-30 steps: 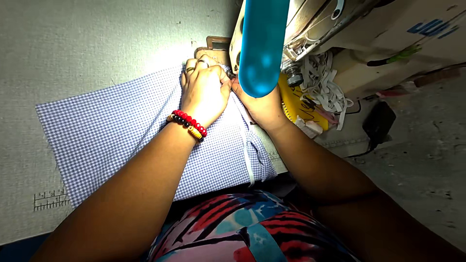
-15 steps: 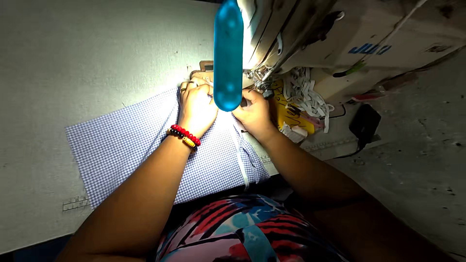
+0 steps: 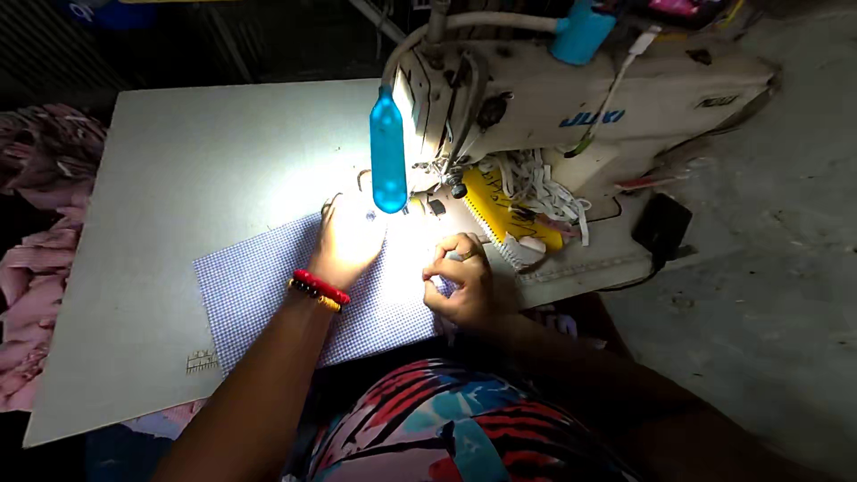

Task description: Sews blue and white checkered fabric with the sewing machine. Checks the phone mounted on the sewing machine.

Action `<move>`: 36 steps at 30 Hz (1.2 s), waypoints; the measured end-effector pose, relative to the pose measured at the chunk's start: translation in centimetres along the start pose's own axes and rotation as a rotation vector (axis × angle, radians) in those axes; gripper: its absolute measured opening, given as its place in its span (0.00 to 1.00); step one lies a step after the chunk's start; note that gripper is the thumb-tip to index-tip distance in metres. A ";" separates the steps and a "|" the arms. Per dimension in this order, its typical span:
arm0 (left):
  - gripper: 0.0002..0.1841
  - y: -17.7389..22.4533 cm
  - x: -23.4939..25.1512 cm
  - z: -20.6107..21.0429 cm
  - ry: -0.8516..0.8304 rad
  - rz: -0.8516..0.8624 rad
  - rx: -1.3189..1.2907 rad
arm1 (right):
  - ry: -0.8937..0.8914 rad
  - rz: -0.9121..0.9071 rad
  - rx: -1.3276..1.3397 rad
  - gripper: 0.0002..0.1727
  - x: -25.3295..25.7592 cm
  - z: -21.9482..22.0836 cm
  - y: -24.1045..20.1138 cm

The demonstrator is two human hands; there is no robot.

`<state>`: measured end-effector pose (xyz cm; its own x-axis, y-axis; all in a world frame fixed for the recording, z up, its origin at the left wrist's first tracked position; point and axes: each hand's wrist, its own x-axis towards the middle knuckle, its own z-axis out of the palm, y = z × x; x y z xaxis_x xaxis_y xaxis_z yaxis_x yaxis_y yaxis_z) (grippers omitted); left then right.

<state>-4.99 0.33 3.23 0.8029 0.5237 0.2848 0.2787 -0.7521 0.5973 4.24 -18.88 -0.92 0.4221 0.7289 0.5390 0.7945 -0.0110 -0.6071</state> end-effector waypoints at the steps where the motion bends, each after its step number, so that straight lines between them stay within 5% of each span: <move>1: 0.14 0.1 -0.9 -0.2 -0.002 0.027 0.049 | -0.019 -0.034 -0.009 0.04 -0.2 0.2 -0.3; 9: 0.10 2.7 -5.7 0.0 -0.184 -0.077 -0.069 | -0.186 -0.207 0.006 0.04 -1.5 1.4 -3.1; 19: 0.11 1.7 -6.0 -0.3 -0.120 -0.111 -0.057 | -0.434 -0.287 0.202 0.06 -2.8 1.3 -5.5; 23: 0.12 1.2 -5.5 0.4 -0.082 -0.069 0.018 | -0.274 -0.309 -0.089 0.08 -1.6 0.7 -5.6; 26: 0.11 1.2 -4.4 1.3 -0.057 -0.009 0.032 | -0.070 -0.157 -0.384 0.12 0.8 0.1 -3.0; 30: 0.22 1.6 -2.7 2.8 -0.181 -0.091 0.163 | -0.299 0.308 -0.417 0.34 3.4 0.0 -0.4; 36: 0.30 0.6 -3.1 3.4 -0.327 -0.133 0.221 | -0.328 0.191 -0.531 0.12 2.8 0.3 -0.8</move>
<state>-5.49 -3.11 0.16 0.8675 0.4941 -0.0579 0.4688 -0.7729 0.4276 4.63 -16.62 0.89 0.4886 0.8508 0.1936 0.8619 -0.4361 -0.2587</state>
